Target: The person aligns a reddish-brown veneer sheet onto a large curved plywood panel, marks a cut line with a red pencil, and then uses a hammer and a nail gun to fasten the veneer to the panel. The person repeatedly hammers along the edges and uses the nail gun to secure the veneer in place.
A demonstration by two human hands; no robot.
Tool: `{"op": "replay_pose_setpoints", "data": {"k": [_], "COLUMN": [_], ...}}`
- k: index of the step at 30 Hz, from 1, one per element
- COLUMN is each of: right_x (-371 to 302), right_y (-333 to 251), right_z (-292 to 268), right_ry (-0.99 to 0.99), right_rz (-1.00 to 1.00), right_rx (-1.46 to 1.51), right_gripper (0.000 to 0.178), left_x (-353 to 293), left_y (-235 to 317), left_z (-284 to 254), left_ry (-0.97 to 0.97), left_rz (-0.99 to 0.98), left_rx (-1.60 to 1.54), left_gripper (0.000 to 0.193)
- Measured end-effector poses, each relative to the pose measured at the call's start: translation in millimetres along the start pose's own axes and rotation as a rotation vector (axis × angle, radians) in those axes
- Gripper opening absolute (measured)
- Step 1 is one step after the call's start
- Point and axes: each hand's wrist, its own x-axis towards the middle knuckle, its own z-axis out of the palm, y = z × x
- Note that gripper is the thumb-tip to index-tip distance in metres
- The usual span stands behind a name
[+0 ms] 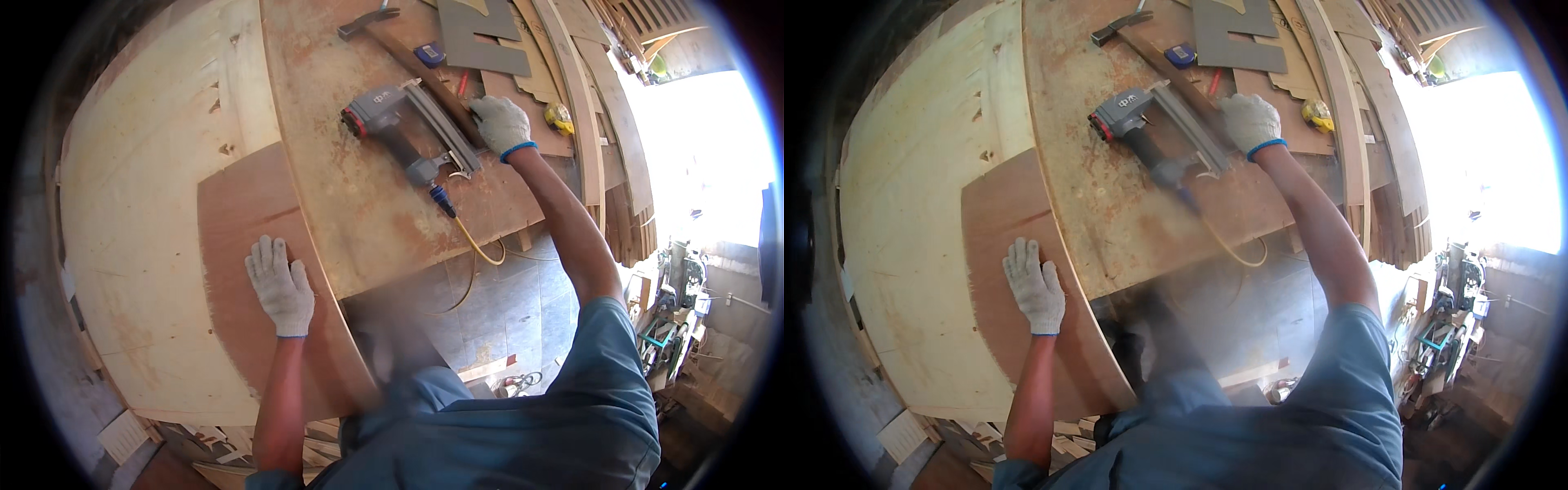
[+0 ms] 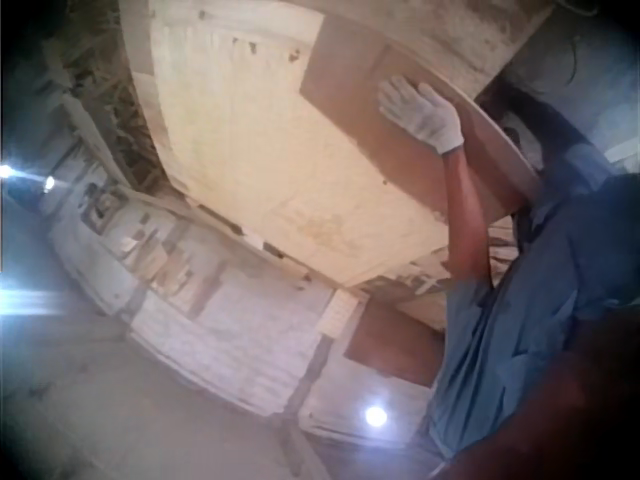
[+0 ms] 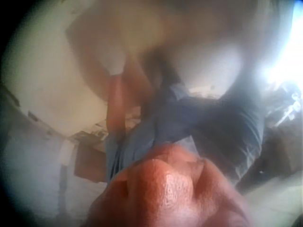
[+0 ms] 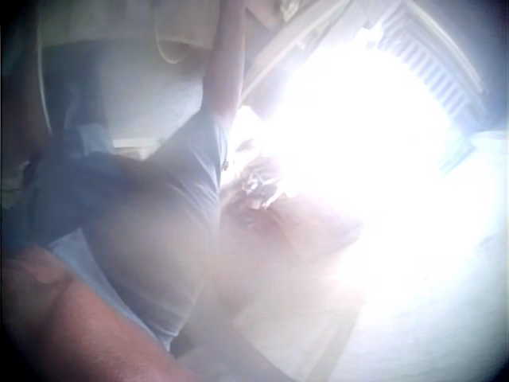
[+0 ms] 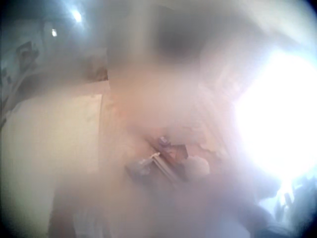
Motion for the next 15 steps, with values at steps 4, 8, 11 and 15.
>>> {"op": "replay_pose_setpoints", "data": {"k": [4,8,11,15], "right_x": [-11.6,-16.7,-10.0,-7.2], "right_y": [14.6,15.5,25.2,19.9], "right_z": [1.2,-2.1,14.9,14.6], "right_ry": [-0.009,-0.039,-0.037,-0.073], "right_rz": [0.022,0.045,0.066,0.157], "right_rx": [-0.029,-0.12,-0.093,-0.058], "right_gripper": [0.021,0.024,0.03,0.031], "left_x": [-1.1,-2.0,0.9,-0.5], "left_y": [-1.8,-2.2,1.4,-1.3], "left_z": [1.6,3.6,4.3,4.2], "left_ry": [0.01,0.001,-0.009,-0.005], "left_rz": [0.0,-0.004,-0.01,0.002], "left_rx": [-0.015,-0.015,-0.018,-0.004], "left_gripper": [0.05,0.049,0.048,0.048]}}
